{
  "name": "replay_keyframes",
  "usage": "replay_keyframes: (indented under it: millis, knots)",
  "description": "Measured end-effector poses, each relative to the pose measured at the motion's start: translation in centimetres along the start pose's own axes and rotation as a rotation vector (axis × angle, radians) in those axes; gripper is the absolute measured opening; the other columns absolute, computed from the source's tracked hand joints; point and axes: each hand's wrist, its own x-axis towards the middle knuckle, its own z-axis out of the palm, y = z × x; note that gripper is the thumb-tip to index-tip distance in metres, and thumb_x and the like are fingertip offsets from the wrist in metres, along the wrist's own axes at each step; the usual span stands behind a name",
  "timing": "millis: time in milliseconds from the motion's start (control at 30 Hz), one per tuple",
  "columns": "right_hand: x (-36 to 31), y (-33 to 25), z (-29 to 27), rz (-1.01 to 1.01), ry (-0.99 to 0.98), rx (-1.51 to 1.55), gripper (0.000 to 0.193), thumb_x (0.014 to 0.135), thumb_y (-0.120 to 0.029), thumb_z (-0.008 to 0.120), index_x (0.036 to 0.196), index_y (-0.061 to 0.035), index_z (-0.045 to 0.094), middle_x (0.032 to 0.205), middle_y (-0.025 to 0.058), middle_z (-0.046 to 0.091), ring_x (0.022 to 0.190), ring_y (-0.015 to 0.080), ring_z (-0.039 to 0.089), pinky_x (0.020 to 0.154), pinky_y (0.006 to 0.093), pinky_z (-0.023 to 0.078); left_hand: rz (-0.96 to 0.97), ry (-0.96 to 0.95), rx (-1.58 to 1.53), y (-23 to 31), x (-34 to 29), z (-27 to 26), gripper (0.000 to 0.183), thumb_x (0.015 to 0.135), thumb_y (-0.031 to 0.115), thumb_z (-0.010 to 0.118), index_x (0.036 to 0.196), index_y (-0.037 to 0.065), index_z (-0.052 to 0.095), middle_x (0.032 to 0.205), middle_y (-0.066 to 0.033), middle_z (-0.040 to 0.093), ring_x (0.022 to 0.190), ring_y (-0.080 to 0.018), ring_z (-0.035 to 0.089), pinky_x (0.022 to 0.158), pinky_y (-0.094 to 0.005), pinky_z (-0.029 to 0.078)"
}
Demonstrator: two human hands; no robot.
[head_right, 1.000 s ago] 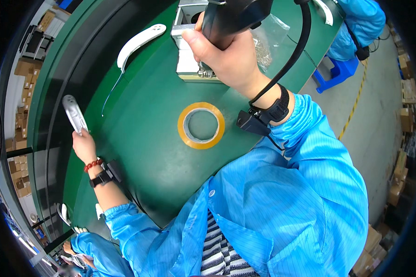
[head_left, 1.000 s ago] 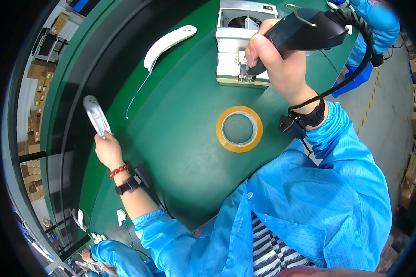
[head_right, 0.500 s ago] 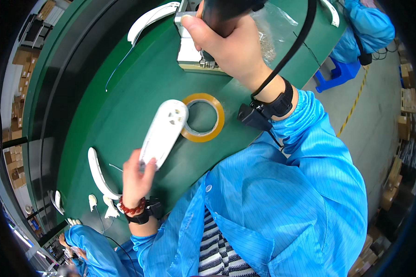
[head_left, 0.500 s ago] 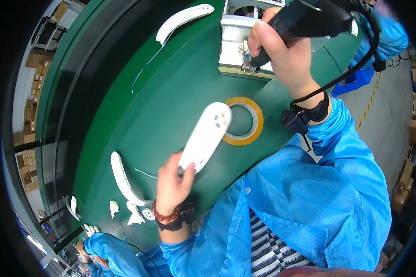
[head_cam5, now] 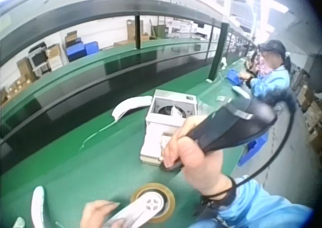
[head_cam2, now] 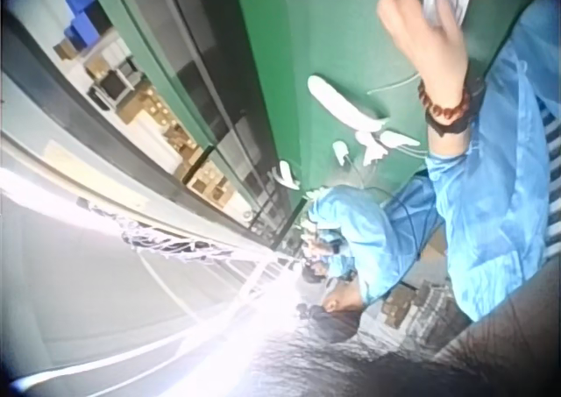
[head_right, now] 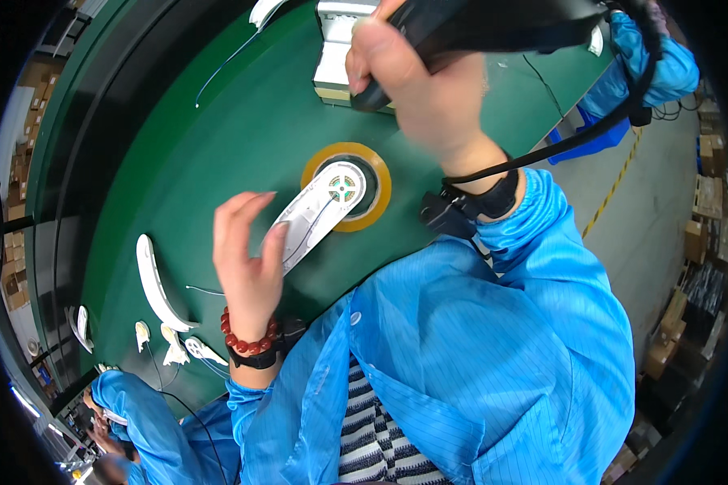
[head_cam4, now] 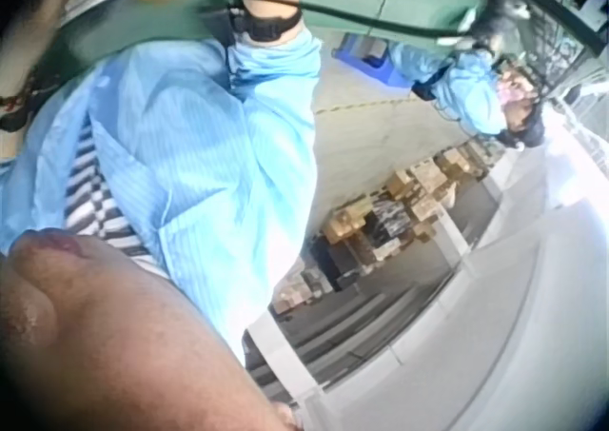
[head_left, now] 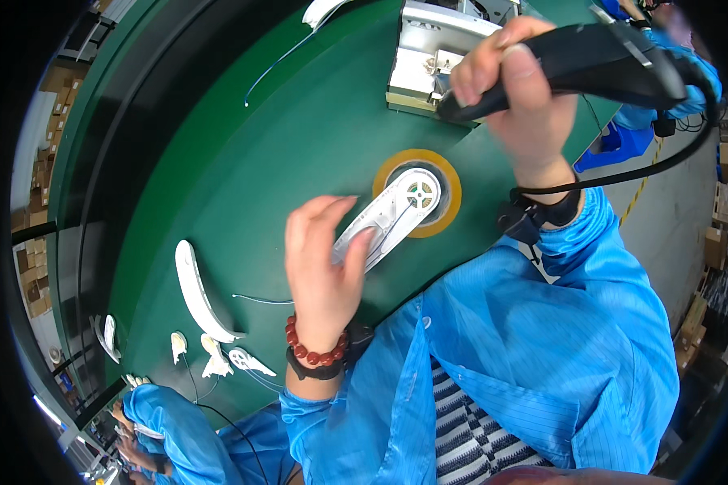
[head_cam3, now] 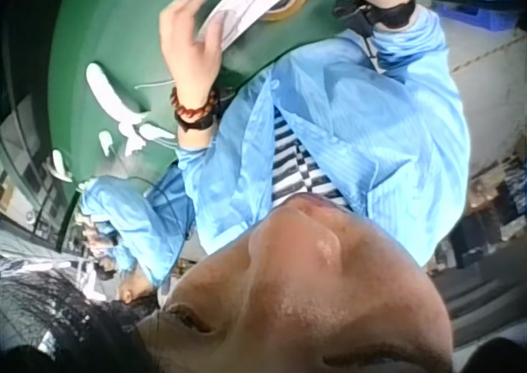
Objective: The recorder is using an electric screwdriver to assemble small white plastic enclosures on a factory workbench.
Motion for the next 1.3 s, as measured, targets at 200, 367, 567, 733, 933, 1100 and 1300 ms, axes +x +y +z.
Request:
replay_keyframes:
  millis: [200, 367, 567, 733, 933, 1100, 1300]
  knots:
    - [-2.6, 4.1, 1.7, 0.049, -0.007, -0.098, 0.034, 0.089, -0.009, 0.071, 0.112, -0.0028, 0.047, 0.090, 0.0051, 0.060, 0.082, 0.0135, 0.056, 0.076, 0.0264, 0.046, 0.021, -0.161, 0.108, 1.5, 0.0, 0.5, 0.042, 0.074, 0.008, 0.077, 0.113, 0.000, 0.063, 0.120, -0.0156, 0.059, 0.108, -0.0349, 0.058, 0.091, -0.0410, 0.048]
    - [-4.2, 5.3, 1.2, 0.113, -0.135, -0.476, 0.046, 0.081, -0.003, 0.076, 0.117, -0.0092, 0.048, 0.098, 0.0048, 0.059, 0.094, 0.0175, 0.056, 0.087, 0.0322, 0.045, 0.006, -0.168, 0.099, 0.9, -0.6, -0.6, 0.042, 0.077, 0.016, 0.078, 0.114, 0.002, 0.063, 0.113, -0.0110, 0.062, 0.100, -0.0308, 0.058, 0.086, -0.0397, 0.045]
    - [-3.2, 4.9, 2.2, 0.109, -0.102, -0.337, 0.040, 0.087, -0.002, 0.072, 0.117, -0.0050, 0.045, 0.096, 0.0049, 0.057, 0.091, 0.0136, 0.054, 0.082, 0.0279, 0.046, -0.017, -0.112, 0.064, 0.3, -1.9, -0.3, 0.037, 0.078, 0.012, 0.076, 0.111, 0.002, 0.064, 0.113, -0.0110, 0.063, 0.099, -0.0308, 0.059, 0.086, -0.0396, 0.046]
    - [-1.6, 2.8, 2.8, -0.044, -0.094, -0.116, 0.039, 0.090, 0.000, 0.066, 0.120, -0.0043, 0.042, 0.098, 0.0088, 0.057, 0.091, 0.0174, 0.055, 0.085, 0.0324, 0.047, 0.034, 0.026, 0.046, 0.4, -1.1, -1.2, 0.025, 0.082, 0.000, 0.068, 0.107, 0.000, 0.065, 0.111, -0.0137, 0.064, 0.100, -0.0316, 0.061, 0.088, -0.0380, 0.049]
    - [-1.5, 0.3, 4.4, -0.017, -0.048, 0.084, 0.038, 0.095, -0.017, 0.064, 0.124, -0.0054, 0.042, 0.097, 0.0114, 0.058, 0.091, 0.0224, 0.057, 0.086, 0.0397, 0.048, 0.086, 0.135, 0.005, 1.0, -0.6, -0.8, 0.024, 0.080, -0.002, 0.071, 0.104, -0.001, 0.065, 0.106, -0.0134, 0.066, 0.094, -0.0271, 0.064, 0.082, -0.0340, 0.051]
    - [-1.8, -2.1, 6.5, 0.010, -0.112, 0.261, 0.052, 0.097, -0.046, 0.056, 0.131, -0.0097, 0.038, 0.101, 0.0079, 0.054, 0.090, 0.0205, 0.055, 0.085, 0.0415, 0.043, -0.034, 0.163, -0.089, 2.2, 0.2, 0.1, 0.024, 0.078, -0.002, 0.075, 0.101, 0.000, 0.067, 0.103, -0.0122, 0.066, 0.088, -0.0220, 0.064, 0.078, -0.0306, 0.051]
    - [-2.1, -3.1, 7.9, 0.029, -0.130, 0.196, 0.054, 0.096, -0.051, 0.055, 0.129, -0.0113, 0.040, 0.097, 0.0027, 0.053, 0.084, 0.0154, 0.053, 0.080, 0.0369, 0.041, -0.041, 0.186, -0.115, 2.2, -0.2, 0.5, 0.015, 0.079, -0.001, 0.073, 0.093, 0.001, 0.069, 0.095, -0.0092, 0.070, 0.083, -0.0209, 0.066, 0.076, -0.0304, 0.050]
